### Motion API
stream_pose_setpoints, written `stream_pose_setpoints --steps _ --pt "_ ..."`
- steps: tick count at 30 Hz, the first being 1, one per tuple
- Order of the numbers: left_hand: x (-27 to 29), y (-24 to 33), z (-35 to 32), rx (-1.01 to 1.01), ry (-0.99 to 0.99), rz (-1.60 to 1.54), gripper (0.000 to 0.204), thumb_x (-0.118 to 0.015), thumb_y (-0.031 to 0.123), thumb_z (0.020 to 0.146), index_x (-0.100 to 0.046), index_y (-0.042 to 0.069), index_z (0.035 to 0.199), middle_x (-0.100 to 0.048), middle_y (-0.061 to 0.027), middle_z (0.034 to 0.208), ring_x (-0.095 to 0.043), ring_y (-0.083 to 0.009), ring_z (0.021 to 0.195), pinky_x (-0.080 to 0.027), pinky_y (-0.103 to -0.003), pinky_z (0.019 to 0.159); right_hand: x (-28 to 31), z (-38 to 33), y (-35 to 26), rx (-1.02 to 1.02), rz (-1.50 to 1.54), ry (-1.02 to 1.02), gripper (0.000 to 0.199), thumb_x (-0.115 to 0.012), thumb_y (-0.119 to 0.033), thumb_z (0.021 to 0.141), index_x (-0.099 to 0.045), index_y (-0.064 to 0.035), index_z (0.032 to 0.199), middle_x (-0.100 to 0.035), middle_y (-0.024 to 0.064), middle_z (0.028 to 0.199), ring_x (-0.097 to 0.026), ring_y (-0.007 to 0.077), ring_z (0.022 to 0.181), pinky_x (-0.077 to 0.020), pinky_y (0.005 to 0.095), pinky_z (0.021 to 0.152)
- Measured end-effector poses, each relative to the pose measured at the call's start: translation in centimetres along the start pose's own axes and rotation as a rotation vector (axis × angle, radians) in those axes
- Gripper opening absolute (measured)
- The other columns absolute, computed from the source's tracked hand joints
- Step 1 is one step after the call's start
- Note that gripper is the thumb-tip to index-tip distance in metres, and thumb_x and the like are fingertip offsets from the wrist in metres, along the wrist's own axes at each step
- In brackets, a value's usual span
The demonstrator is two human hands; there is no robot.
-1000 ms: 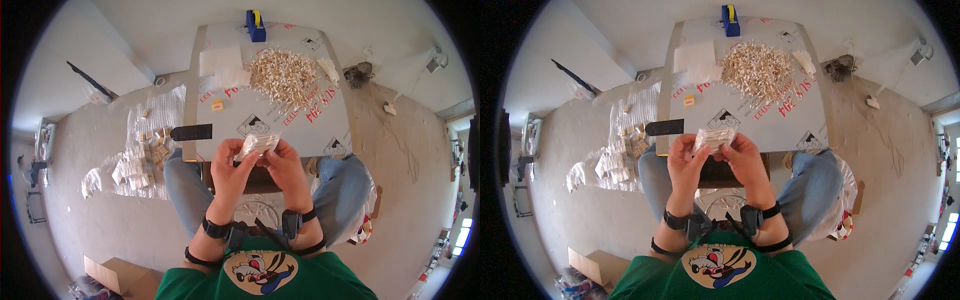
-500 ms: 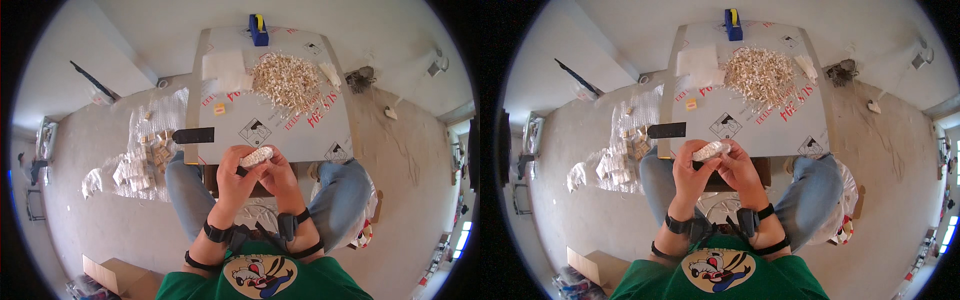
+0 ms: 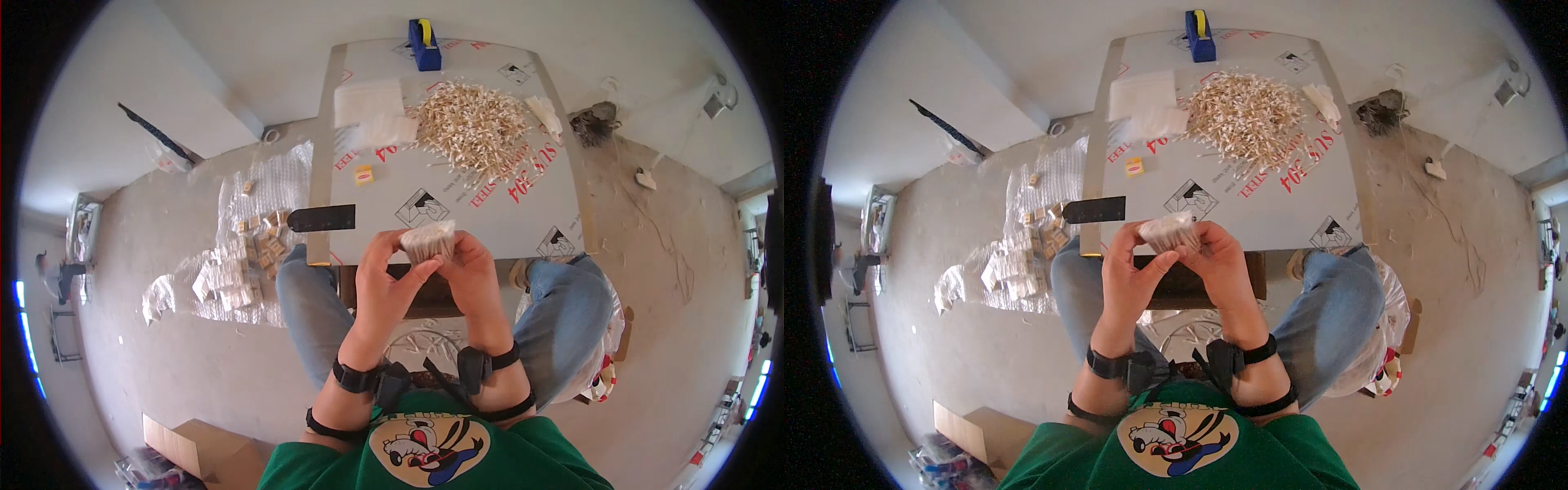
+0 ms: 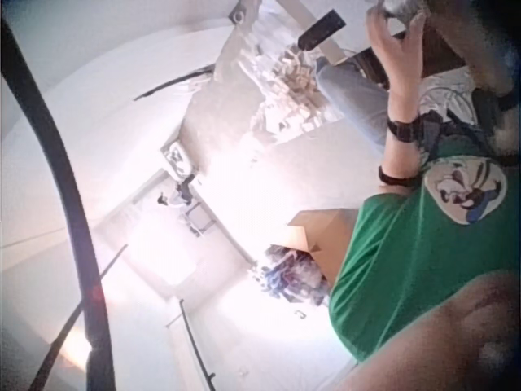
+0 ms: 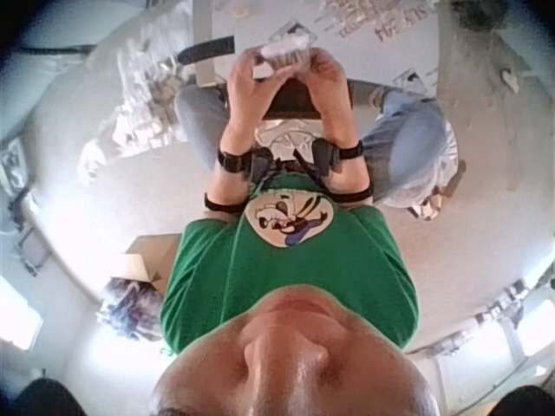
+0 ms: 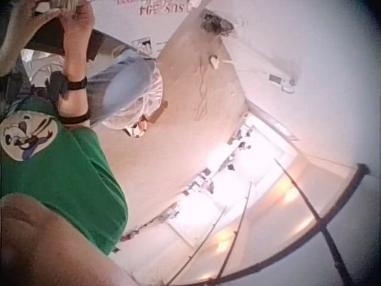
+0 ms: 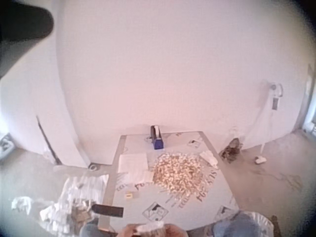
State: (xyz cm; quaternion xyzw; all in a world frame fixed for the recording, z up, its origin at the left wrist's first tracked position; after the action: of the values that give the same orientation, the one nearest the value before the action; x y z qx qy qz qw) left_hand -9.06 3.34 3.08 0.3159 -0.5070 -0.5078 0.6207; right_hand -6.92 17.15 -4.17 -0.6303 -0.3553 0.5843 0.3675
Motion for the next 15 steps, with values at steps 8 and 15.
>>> stream_pose_setpoints --steps 8,15 --pt "-1.2 -1.8 -0.5 0.133 -0.132 -0.035 0.019 -0.074 0.006 0.08 -0.066 0.0 0.095 -0.068 -0.0053 0.088 -0.062 -0.0131 0.082 -0.049 -0.028 0.077 -0.4 0.5 -0.1 -0.013 0.374 0.022 0.023 -0.067 -0.005 0.088 -0.059 0.0005 0.109 -0.067 0.0089 0.105 -0.063 0.0172 0.098 -0.0472 0.0334 0.093" --pt "-1.3 -4.9 -1.1 0.231 -0.155 0.058 0.016 -0.074 0.008 0.081 -0.067 -0.001 0.092 -0.068 -0.0058 0.083 -0.063 -0.0121 0.076 -0.049 -0.027 0.072 1.0 0.7 1.7 -0.103 -0.023 0.055 0.03 -0.071 -0.01 0.087 -0.062 0.0026 0.113 -0.067 0.0057 0.101 -0.061 0.0114 0.094 -0.0476 0.0272 0.088"
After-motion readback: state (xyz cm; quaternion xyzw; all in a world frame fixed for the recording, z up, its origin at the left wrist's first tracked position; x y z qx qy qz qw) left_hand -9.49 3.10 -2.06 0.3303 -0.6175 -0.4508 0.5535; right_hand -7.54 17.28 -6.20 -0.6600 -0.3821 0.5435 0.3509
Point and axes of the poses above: each hand's wrist, its own z-axis towards the middle knuckle, its own x-axis out of the back of the hand, y = z × x, the point moved 8 cm from there along z, towards the middle knuckle
